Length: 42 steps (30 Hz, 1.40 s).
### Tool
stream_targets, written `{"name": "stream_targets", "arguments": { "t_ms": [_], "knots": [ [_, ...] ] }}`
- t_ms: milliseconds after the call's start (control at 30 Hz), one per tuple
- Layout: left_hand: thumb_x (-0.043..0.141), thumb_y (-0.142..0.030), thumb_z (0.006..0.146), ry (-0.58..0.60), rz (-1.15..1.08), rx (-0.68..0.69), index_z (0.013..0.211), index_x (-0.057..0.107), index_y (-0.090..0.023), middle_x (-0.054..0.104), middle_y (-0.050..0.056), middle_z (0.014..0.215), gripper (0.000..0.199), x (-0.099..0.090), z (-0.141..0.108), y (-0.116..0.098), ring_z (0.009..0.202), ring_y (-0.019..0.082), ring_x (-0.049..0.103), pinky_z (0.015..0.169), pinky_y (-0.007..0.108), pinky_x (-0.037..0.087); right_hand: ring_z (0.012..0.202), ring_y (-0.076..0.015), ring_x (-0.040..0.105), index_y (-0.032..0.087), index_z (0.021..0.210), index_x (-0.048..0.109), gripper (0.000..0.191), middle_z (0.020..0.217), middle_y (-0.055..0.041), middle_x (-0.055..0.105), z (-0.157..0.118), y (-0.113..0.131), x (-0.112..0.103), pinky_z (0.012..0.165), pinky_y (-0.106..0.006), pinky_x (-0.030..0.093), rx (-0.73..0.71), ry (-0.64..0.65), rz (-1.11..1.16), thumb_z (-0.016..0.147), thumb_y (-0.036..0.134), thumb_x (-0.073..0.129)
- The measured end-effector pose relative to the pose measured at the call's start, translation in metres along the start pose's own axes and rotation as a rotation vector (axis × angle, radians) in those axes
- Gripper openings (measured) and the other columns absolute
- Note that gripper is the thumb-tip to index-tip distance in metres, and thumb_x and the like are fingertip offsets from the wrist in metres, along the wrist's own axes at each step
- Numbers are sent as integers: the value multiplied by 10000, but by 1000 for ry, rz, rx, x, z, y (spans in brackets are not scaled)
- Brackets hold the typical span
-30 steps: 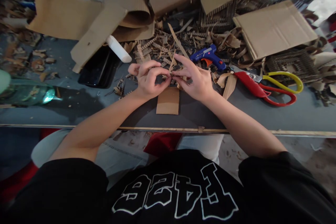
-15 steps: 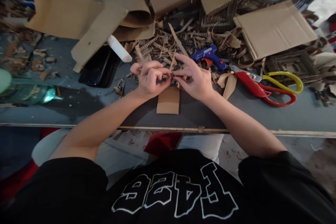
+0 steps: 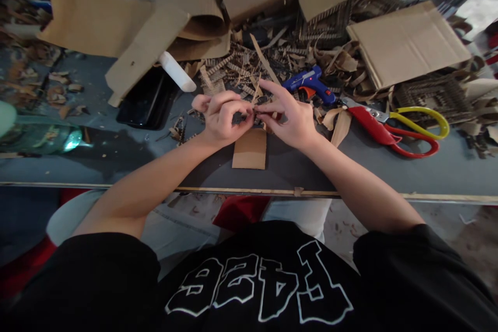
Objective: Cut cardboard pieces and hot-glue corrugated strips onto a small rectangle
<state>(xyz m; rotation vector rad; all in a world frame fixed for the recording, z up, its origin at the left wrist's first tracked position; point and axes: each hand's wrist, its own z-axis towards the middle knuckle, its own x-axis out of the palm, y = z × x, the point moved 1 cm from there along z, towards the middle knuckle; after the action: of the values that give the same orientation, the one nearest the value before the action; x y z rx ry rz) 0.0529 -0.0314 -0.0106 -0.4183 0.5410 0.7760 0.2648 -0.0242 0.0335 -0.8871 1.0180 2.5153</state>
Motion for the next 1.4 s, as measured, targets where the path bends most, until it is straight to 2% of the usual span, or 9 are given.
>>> {"name": "stream_targets", "arguments": {
  "t_ms": [167,400,600,767,1033,1167,1233,1300,1400],
  "knots": [
    [610,-226,958,-12,37,31,1075,489,-271,751,-15,993,174,0,1,0,1074,237,722,1009,501,335,677,-146,701,251,1446,512,565,1001,-19,789,0,0,-1,640,-274,608,-8,1,-9,917,395,652],
    [634,-177,926,29,-29,66,952,425,-261,747,-26,1029,226,-1,4,3,1051,217,729,1013,477,315,780,-175,729,257,1462,493,588,1006,-10,786,1,2,0,644,-284,608,-26,-27,-32,911,399,643],
    [618,-162,930,14,41,125,937,391,-260,748,-42,937,247,-4,8,1,917,201,740,953,458,341,696,-156,715,231,1426,535,593,940,-15,793,2,3,0,600,-263,590,46,-48,-37,877,398,684],
    [604,-151,936,38,-13,122,931,384,-261,746,-56,909,246,-2,8,1,974,205,740,980,463,329,739,-174,733,226,1391,571,598,867,-13,789,1,4,2,633,-273,607,133,-99,90,840,407,718],
    [570,-236,984,88,-54,49,911,417,-267,768,-42,896,172,-1,5,-3,1076,225,734,988,500,344,753,-170,735,235,1389,567,636,920,-30,785,2,-7,9,639,-281,619,265,-96,316,819,443,760],
    [529,-237,1008,90,24,108,886,424,-264,766,-53,844,164,-5,9,-3,1017,205,746,883,476,383,713,-158,723,244,1378,558,639,899,-20,782,2,-13,10,620,-283,622,289,-110,365,835,525,747],
    [495,-202,1022,61,72,199,878,414,-265,762,-82,829,177,-11,13,-7,976,180,751,804,444,369,704,-154,718,264,1365,557,621,922,-21,781,3,-17,9,614,-286,623,297,-135,369,851,569,725],
    [502,-197,1023,-42,107,272,887,413,-268,761,-106,828,177,-17,18,-11,953,160,749,761,429,345,709,-154,719,288,1360,548,603,950,-22,780,4,-23,6,610,-288,622,299,-167,369,866,598,701],
    [568,-230,1004,-178,126,300,975,471,-282,776,-100,858,114,-22,20,-14,959,164,740,773,421,354,712,-152,720,305,1362,531,598,959,-19,776,5,-31,3,609,-284,619,286,-192,374,876,617,684]
  ]
}}
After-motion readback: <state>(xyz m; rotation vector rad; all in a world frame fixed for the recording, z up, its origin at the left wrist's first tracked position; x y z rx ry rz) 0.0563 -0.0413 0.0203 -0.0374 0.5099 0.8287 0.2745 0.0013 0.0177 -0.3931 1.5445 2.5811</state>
